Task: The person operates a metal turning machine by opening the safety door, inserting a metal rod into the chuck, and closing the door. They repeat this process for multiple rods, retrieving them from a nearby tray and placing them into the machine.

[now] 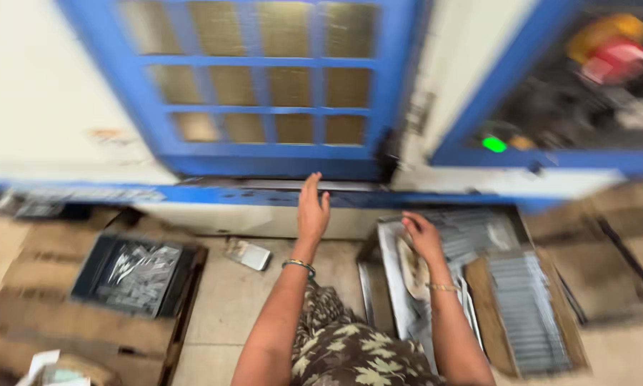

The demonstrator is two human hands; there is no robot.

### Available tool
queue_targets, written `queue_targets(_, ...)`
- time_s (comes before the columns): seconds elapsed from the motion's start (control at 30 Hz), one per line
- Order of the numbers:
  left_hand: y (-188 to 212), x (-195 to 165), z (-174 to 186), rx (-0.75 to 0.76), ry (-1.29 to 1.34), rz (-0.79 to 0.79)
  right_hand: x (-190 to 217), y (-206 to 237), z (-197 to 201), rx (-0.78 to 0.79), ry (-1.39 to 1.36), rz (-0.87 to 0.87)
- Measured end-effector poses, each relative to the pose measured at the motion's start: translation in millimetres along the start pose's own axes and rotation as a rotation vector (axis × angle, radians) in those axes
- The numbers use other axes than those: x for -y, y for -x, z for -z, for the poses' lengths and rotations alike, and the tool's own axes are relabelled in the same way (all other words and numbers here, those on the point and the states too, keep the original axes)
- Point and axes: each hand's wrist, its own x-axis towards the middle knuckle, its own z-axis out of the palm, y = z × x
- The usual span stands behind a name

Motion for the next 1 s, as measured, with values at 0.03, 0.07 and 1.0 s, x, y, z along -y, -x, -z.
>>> queue_targets(0.03,3,12,23,-0.040,-0.004,0.048,17,-1,-15,0.047,0.008,0.028)
queue_targets(0.07,6,24,46,-0.078,-0.004,0.091,36,-4,-33,0.117,-0.014,0.080)
queue_targets(1.0,618,245,776,-1.337,-0.794,0.990,459,410,-777,1.403,-0.225,0.739)
